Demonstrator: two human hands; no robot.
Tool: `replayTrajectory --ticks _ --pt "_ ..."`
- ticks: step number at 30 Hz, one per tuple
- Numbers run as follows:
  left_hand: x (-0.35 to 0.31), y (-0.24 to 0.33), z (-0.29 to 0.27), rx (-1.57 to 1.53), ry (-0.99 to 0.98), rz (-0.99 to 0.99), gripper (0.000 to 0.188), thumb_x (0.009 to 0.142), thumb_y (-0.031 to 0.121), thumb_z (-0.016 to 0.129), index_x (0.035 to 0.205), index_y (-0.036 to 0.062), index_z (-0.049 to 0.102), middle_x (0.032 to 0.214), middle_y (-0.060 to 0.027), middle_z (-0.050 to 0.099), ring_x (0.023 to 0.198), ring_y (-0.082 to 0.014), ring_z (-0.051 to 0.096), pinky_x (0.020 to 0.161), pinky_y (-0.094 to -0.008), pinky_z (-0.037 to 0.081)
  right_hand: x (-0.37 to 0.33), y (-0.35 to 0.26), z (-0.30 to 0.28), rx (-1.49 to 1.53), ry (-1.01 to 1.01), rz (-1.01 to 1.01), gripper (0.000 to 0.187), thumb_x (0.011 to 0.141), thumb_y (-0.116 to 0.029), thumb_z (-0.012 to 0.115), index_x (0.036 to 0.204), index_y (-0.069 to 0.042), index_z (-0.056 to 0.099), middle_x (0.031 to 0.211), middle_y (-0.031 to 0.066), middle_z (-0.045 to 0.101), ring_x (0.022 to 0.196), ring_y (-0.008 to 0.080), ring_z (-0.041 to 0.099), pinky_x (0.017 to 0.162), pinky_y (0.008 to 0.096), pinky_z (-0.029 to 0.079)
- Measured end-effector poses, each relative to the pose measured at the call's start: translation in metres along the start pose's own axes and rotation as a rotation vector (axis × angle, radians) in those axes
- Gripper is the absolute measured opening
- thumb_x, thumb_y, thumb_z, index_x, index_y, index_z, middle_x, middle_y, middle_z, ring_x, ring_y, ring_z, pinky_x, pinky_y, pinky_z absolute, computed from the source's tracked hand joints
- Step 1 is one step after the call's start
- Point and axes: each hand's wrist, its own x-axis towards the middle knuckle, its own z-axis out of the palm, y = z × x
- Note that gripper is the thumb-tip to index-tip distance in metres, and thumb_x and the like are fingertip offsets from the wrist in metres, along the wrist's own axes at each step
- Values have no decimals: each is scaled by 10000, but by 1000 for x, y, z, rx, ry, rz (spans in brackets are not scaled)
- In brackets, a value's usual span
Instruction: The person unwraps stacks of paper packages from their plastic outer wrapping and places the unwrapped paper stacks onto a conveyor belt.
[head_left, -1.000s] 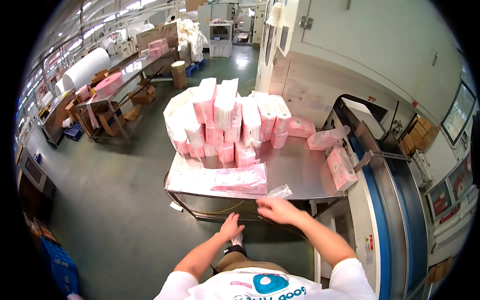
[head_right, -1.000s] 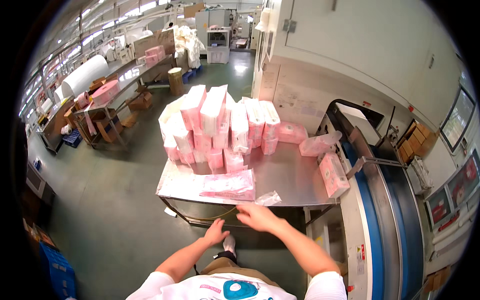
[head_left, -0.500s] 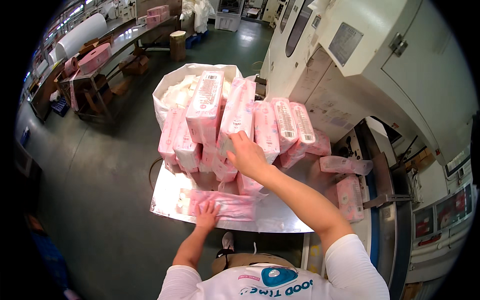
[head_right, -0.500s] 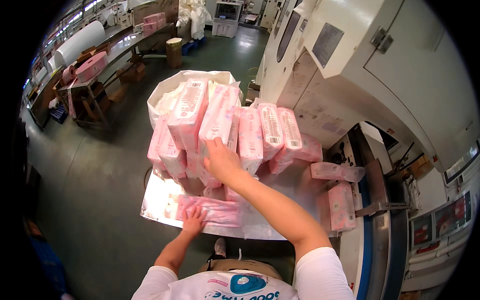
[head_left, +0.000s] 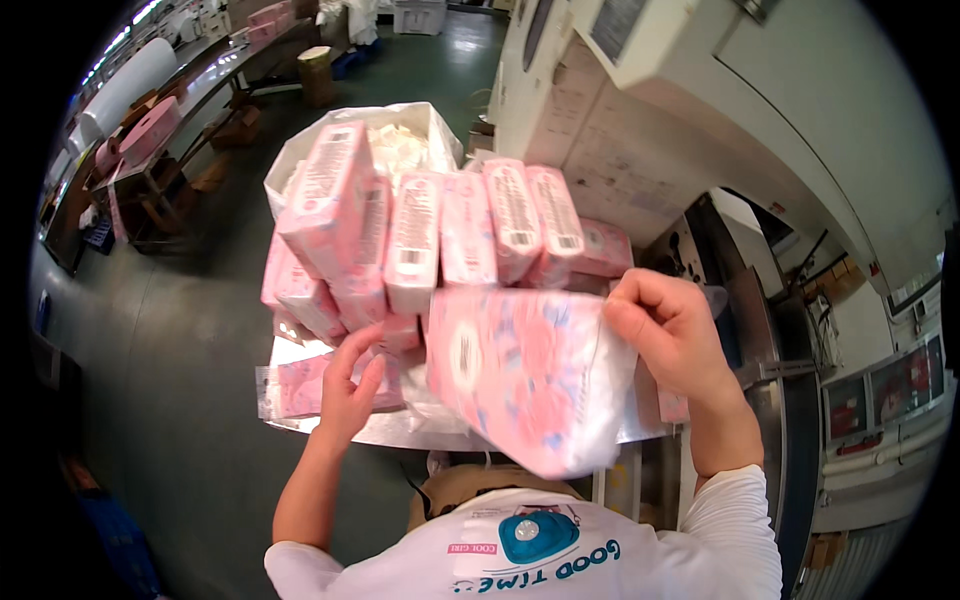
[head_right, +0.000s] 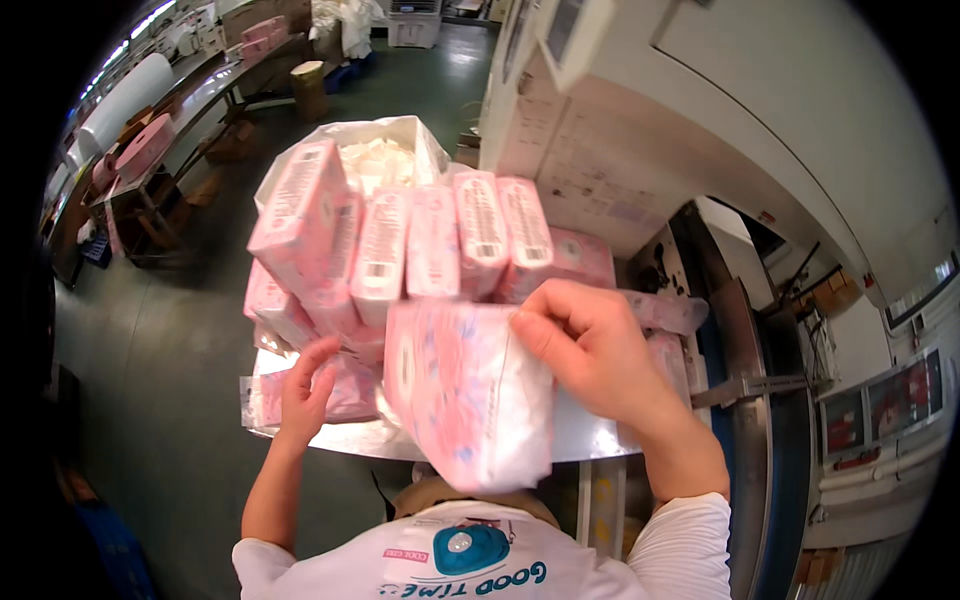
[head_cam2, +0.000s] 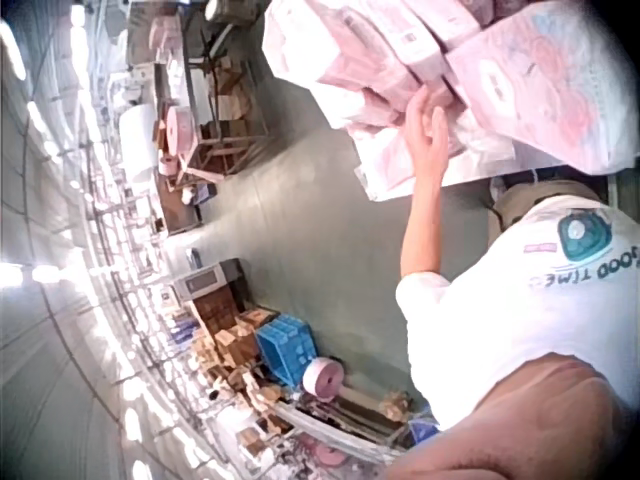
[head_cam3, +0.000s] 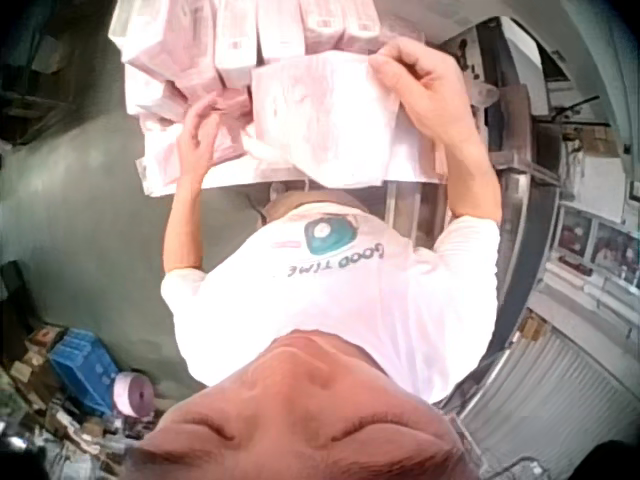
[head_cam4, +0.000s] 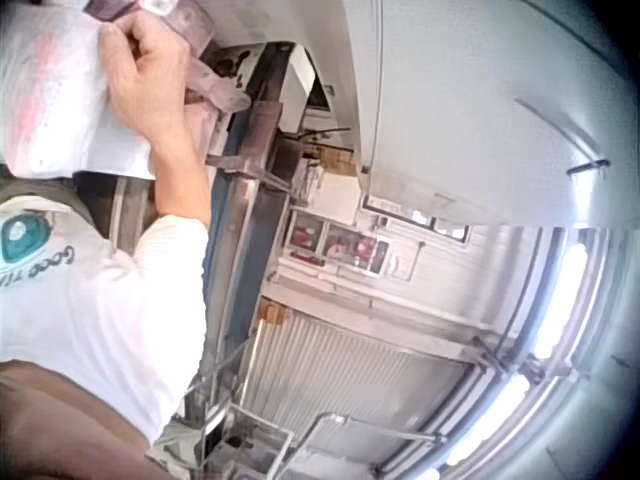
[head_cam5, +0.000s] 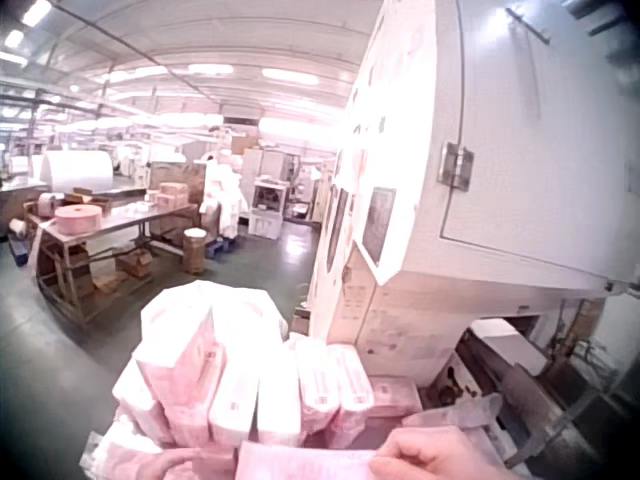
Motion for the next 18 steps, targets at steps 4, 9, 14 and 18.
replayTrajectory --ticks 4,9,14,18 --pt "19 90 127 -43 -334 308 365 825 92 594 1171 -7 530 1116 -129 571 1015 -219 555 875 -305 427 -39 70 -10 -27 -152 110 165 866 -138 582 782 4 589 651 -20 545 596 37 477 498 225 383" --pt "-14 8 248 -319 -648 -176 179 898 83 534 1055 1 565 993 -40 573 816 -104 514 746 -246 421 -98 211 7 42 -235 318 236 867 -226 560 787 -7 595 617 92 568 567 181 560 536 327 431" --pt "-32 -23 309 -117 -473 122 122 883 99 552 929 -3 602 921 -76 618 824 -147 555 745 -293 448 -132 253 -2 -6 -36 237 212 860 -208 554 780 -18 602 637 136 554 586 266 550 557 342 432" --pt "-38 -57 318 -195 -358 -145 134 896 104 536 914 -1 616 918 -78 634 850 -152 564 767 -288 450 -178 206 -40 114 -137 115 137 834 -143 578 772 -22 589 699 107 543 602 293 537 552 338 440"
